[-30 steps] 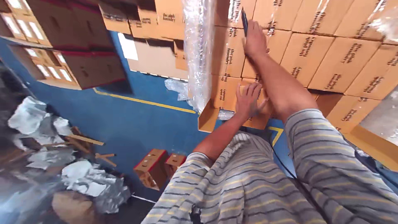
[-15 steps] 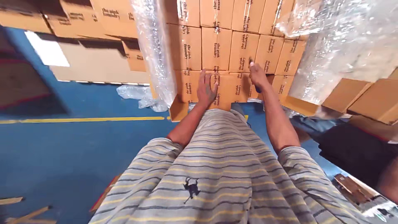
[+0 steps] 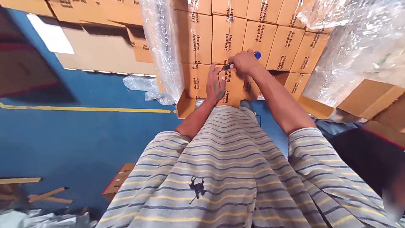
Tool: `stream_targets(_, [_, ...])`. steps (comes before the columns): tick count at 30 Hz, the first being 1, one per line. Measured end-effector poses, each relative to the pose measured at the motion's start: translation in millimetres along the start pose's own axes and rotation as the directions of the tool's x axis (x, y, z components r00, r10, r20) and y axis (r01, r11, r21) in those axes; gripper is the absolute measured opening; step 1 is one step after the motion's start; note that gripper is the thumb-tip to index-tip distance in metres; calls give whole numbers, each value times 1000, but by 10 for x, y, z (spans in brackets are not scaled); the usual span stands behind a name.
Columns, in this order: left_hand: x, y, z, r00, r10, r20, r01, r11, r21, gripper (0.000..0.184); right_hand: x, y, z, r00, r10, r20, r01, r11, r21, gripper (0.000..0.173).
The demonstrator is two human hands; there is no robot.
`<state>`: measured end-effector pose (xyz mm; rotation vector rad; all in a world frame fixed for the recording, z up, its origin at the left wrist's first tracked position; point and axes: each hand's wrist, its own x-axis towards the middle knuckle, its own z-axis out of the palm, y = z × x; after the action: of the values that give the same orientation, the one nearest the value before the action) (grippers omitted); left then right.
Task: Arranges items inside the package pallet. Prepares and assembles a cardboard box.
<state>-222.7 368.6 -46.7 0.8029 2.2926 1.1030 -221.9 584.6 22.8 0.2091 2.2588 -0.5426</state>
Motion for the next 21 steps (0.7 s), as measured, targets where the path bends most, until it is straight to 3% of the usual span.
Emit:
stream_targets(4, [10, -11, -9, 1000, 11, -6, -11, 1000, -19, 49, 114, 47, -118, 991, -95, 91, 101, 993, -59, 26])
stream_targets(9, [-5, -27, -3, 1000, 23, -12, -23, 1000, -21, 50, 87, 2, -131, 988, -115, 103, 131, 978, -164, 27])
stream_targets(11, [3, -33, -20, 1000, 21, -8, -21, 1000, -20, 48, -8, 123, -168, 991, -68, 114, 90, 976, -199, 24])
stream_targets(14, [16, -43, -27, 1000, 10, -1, -10, 999, -35, 50, -370, 302, -275, 983, 158, 97, -133, 965, -226, 23])
stream_targets(17, [37, -41, -32, 999, -7, 34, 9, 998, -60, 50, -699, 150, -197, 949, 314, 19, -314, 949, 36, 36])
stream_targets(19, [92, -4, -41, 998, -28, 63, 32, 998, -58, 49, -750, -117, 46, 934, 352, 63, -351, 868, 352, 43])
stream_targets(21, [183, 53, -42, 994, -63, 88, 68, 996, -57, 49, -718, -406, 308, 904, 420, 80, -401, 767, 501, 45])
